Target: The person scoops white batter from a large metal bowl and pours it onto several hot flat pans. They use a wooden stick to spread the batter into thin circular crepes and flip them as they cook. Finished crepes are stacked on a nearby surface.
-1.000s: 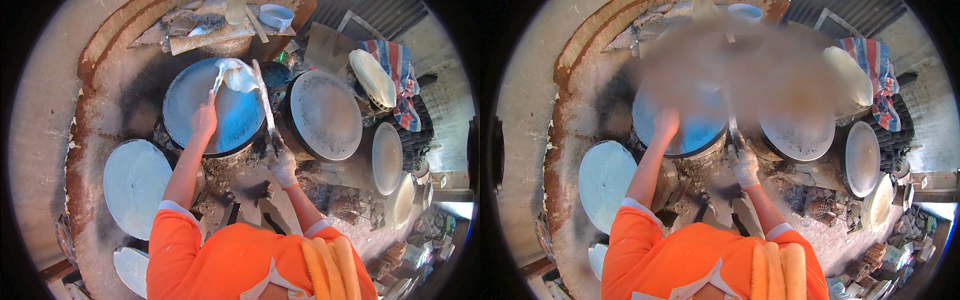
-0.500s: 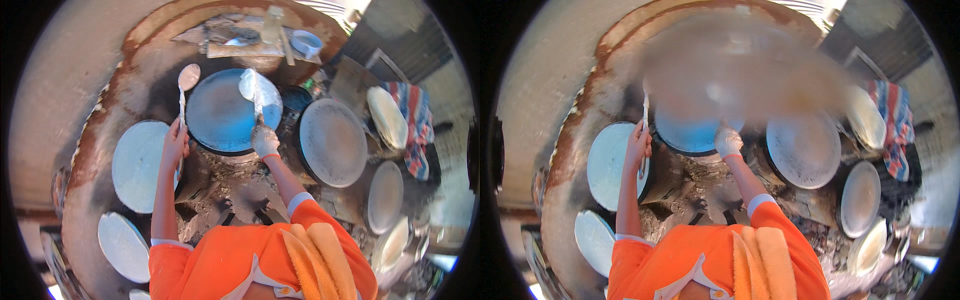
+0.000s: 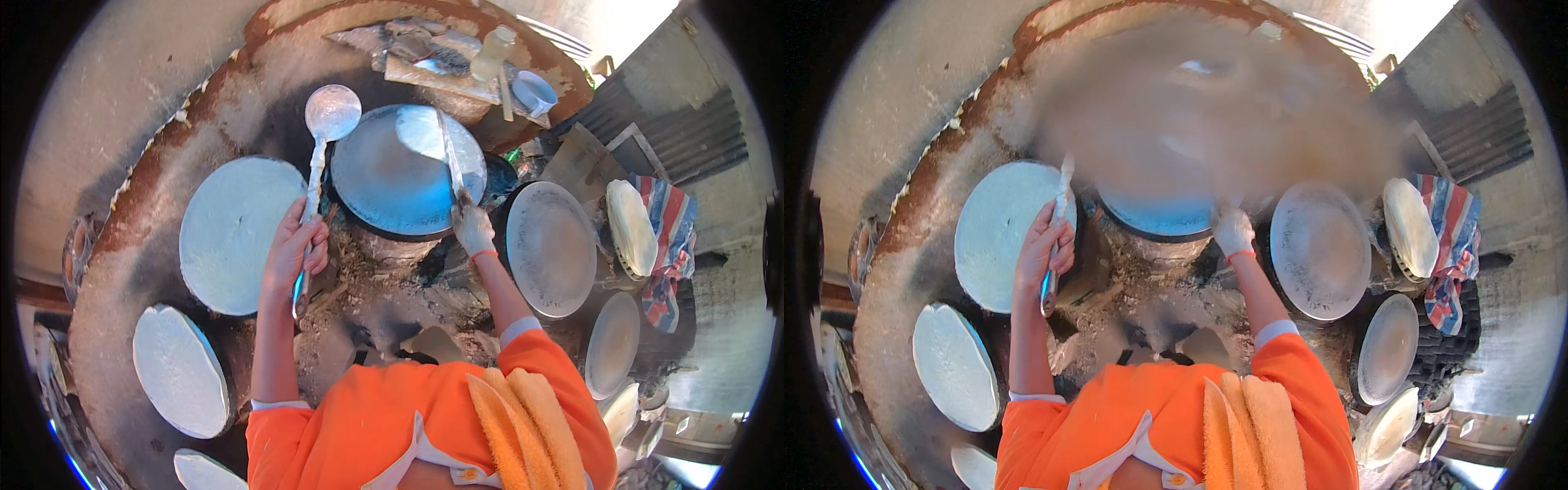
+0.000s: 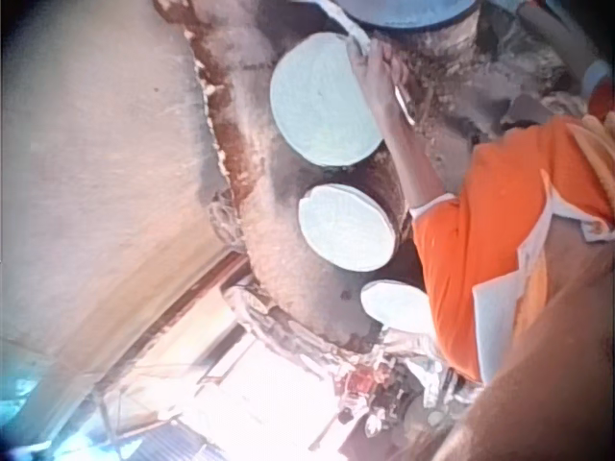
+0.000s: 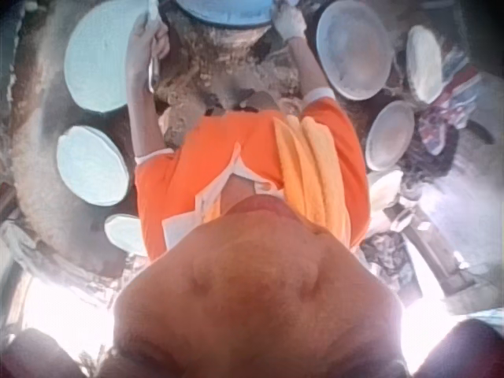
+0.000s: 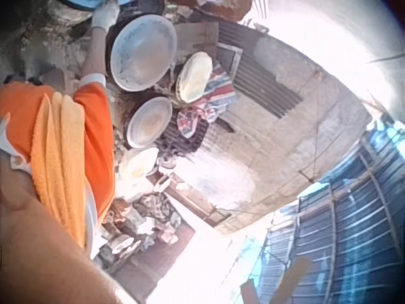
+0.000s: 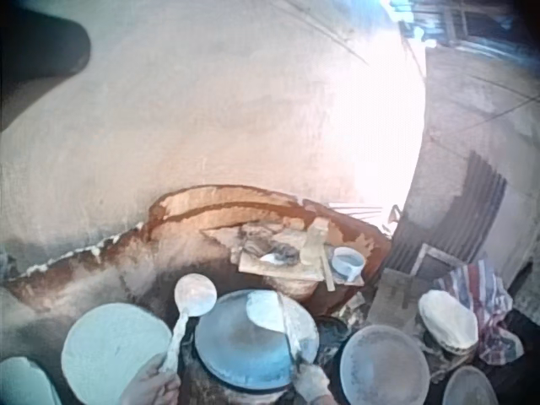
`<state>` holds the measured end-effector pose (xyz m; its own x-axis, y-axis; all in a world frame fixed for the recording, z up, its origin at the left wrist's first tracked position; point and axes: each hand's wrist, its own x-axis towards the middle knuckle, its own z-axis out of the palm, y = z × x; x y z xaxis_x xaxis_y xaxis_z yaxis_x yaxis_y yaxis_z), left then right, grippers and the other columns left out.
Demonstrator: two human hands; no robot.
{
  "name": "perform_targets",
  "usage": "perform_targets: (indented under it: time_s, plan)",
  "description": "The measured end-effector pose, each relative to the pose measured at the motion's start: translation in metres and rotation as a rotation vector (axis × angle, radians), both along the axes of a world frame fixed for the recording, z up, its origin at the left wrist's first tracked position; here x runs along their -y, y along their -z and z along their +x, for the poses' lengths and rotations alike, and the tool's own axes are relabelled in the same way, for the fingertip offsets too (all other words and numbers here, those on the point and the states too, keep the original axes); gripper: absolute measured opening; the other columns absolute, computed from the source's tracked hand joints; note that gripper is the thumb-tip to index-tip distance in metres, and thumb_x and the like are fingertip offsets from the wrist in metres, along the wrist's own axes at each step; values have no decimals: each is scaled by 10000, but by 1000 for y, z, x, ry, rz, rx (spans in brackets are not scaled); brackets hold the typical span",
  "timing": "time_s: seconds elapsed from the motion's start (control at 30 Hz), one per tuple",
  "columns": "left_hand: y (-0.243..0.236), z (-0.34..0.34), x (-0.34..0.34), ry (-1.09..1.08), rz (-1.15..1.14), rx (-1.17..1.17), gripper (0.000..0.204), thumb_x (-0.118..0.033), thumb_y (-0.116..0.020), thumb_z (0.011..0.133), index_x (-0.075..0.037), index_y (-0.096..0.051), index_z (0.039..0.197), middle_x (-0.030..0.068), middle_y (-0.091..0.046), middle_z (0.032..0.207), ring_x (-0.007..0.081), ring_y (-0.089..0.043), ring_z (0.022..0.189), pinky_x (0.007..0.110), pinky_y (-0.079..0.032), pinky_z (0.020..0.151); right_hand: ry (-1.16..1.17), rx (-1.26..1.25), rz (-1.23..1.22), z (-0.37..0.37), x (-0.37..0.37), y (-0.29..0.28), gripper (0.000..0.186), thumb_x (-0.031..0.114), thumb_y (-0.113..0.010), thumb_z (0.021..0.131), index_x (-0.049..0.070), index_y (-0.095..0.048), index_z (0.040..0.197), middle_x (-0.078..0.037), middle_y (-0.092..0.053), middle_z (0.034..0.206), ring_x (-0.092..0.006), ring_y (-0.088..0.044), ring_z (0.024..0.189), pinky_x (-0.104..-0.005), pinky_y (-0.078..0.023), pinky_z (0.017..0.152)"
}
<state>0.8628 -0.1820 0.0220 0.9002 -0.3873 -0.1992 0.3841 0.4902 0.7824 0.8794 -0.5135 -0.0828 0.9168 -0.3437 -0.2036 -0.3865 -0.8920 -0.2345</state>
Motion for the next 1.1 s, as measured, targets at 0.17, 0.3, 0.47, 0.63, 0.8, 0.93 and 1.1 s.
perform_targets:
  time_s: [0.17,0.3,0.47,0.63,0.8,0.93,1.1]
  plan:
    - [2,-6,-1,-13,35,-35,356,-99,-434,914,-105,-342,1258,14,-421,650,60,-343,349,217,-292,320,-90,24,11,39,-9,15,477,338,-453,869,238,-370,1328,-184,-609,1004,-349,-580,954,-437,-466,785]
    - [-7,-8,8,-83,35,-29,352,-110,-436,917,-116,-347,1257,15,-421,655,59,-339,353,214,-302,331,-236,-8,47,47,-26,6,466,350,-451,868,209,-395,1310,-161,-622,947,-350,-596,877,-424,-489,723]
    - [-16,-14,24,-127,91,-72,349,-137,-433,926,-127,-349,1265,11,-420,659,57,-330,353,211,-296,330,-322,-49,-51,45,26,7,517,386,-383,892,229,-267,1371,-162,-629,923,-321,-620,824,-419,-510,712]
    - [-17,18,50,-175,185,-122,227,-187,-425,936,-108,-399,1148,11,-427,658,57,-333,354,213,-296,332,-356,-67,-75,76,54,24,507,400,-357,900,259,-258,1377,-164,-614,970,-322,-602,896,-437,-499,752]
    - [10,66,57,-130,341,-69,150,-215,-407,941,-96,-423,1032,9,-431,633,66,-356,352,220,-304,334,-519,-220,-108,78,10,31,510,369,-380,898,213,-279,1373,-163,-592,1020,-327,-585,930,-398,-490,781]
    - [46,106,61,-81,398,-49,136,-207,-405,940,-83,-448,975,10,-431,617,81,-376,342,234,-316,328,-628,118,71,40,34,40,525,359,-397,892,243,-254,1383,-159,-603,951,-307,-602,872,-406,-495,738]
    - [105,191,81,-124,935,419,270,-183,-433,907,-34,-487,1125,115,-546,711,218,-531,489,338,-423,455,-509,39,5,64,20,12,397,323,-440,881,168,-448,1246,-115,-635,790,-284,-624,675,-374,-503,568]
